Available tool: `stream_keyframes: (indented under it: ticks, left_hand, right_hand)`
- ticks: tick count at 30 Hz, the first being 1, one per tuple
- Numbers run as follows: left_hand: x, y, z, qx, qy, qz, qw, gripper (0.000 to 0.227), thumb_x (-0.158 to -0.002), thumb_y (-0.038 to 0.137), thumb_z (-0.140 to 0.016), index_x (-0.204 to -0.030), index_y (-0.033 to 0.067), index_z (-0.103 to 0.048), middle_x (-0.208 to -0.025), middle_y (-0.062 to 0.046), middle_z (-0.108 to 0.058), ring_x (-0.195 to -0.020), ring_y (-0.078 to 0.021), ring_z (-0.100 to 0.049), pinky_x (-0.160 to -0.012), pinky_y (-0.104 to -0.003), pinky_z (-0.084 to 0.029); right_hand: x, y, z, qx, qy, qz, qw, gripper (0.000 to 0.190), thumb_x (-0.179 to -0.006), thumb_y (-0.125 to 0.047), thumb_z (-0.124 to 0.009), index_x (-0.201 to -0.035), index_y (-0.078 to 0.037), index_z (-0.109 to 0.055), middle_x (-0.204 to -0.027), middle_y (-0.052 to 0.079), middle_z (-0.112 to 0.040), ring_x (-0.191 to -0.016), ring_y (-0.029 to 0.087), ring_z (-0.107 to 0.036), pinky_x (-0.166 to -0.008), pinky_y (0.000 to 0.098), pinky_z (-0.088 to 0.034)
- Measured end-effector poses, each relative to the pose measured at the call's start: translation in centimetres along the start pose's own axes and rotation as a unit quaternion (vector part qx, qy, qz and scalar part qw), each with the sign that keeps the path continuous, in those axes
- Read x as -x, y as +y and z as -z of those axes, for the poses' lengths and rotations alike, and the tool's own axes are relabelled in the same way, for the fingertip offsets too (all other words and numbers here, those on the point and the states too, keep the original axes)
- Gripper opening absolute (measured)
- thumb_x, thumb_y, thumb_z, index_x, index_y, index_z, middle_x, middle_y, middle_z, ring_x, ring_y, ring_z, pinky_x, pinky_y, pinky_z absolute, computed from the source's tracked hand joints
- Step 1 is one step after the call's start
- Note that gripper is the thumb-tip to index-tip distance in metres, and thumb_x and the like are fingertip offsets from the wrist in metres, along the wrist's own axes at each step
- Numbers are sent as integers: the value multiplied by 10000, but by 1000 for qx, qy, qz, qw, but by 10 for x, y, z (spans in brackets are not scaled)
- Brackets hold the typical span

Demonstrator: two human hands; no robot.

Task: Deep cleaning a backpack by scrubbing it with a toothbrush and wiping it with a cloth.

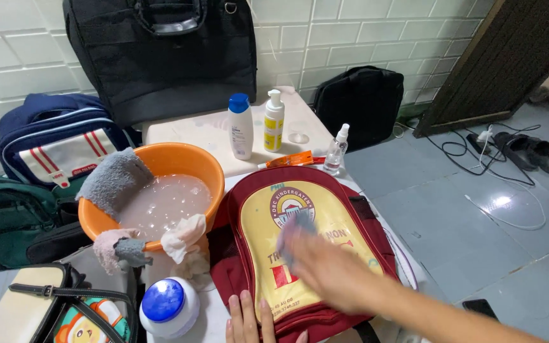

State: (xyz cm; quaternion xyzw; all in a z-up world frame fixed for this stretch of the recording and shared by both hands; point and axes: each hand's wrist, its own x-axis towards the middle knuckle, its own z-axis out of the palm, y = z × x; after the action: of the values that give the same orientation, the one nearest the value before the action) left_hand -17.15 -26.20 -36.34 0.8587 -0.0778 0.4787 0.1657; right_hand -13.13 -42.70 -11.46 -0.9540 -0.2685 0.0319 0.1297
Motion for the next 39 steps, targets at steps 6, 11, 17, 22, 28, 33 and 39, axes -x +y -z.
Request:
stream_keyframes:
  ticks: [6,11,17,22,28,33,39]
  left_hand:
    - [3,-9,0,9,-12,-29,999,975,-818,901,-446,-1360,103,-585,-1448,-242,-585,-1428,-425,-486,-1192,-515,-301]
    - [14,-14,-24,-4,17,-34,999,831,-932,805,-343,-1317,105,-574,-1422,-242,-605,-1397,-429,-515,-1202,-518,-260]
    - [19,-37,-57,-64,139,-119,981,227,-1025,210,-599,-1236,133,-569,-1273,-195,-709,-1238,-411,-641,-1147,-491,-311]
    - [28,-17,-34,25,20,-30,999,844,-893,818,-403,-1307,105,-579,-1435,-242,-594,-1410,-420,-503,-1222,-508,-223]
    - [9,-18,-27,-3,80,-75,994,844,-963,781,-337,-1313,50,-573,-1370,-260,-634,-1360,-435,-537,-1218,-508,-221]
    - [24,-13,-33,-17,31,-39,999,970,-851,865,-442,-1341,36,-558,-1409,-265,-614,-1410,-431,-492,-1227,-551,-202]
    - [17,-27,-55,-43,147,-115,981,876,-974,837,-348,-1300,56,-575,-1299,-267,-682,-1298,-440,-580,-1196,-524,-225]
  right_hand:
    - [-110,56,-31,72,23,-140,987,758,-1040,-512,-220,-1607,-32,-69,-1693,141,-23,-1538,371,48,-1231,479,1]
    - [-61,-8,-19,-139,83,65,985,521,-984,-140,-410,-1495,-49,-358,-1409,161,-441,-1236,308,-429,-1009,464,-383]
    - [0,-45,18,-154,-106,-7,982,533,-1025,-323,-332,-1504,-121,-453,-1613,35,-394,-1503,247,-305,-1168,473,-238]
    - [-24,53,-20,119,21,-56,991,779,-1067,-508,-418,-1526,103,-265,-1621,308,-224,-1483,419,-244,-1186,512,-188]
    - [-38,55,-16,103,34,-190,976,721,-1062,-463,-300,-1541,73,-244,-1664,231,-161,-1540,377,-127,-1236,474,-104]
    - [56,-12,12,-37,44,-67,996,544,-921,-146,-535,-1442,-2,-477,-1546,181,-457,-1338,350,-516,-1014,434,-488]
    - [91,29,-15,93,-4,-94,991,523,-1052,-310,-447,-1395,81,-501,-1549,295,-377,-1427,407,-382,-1167,545,-243]
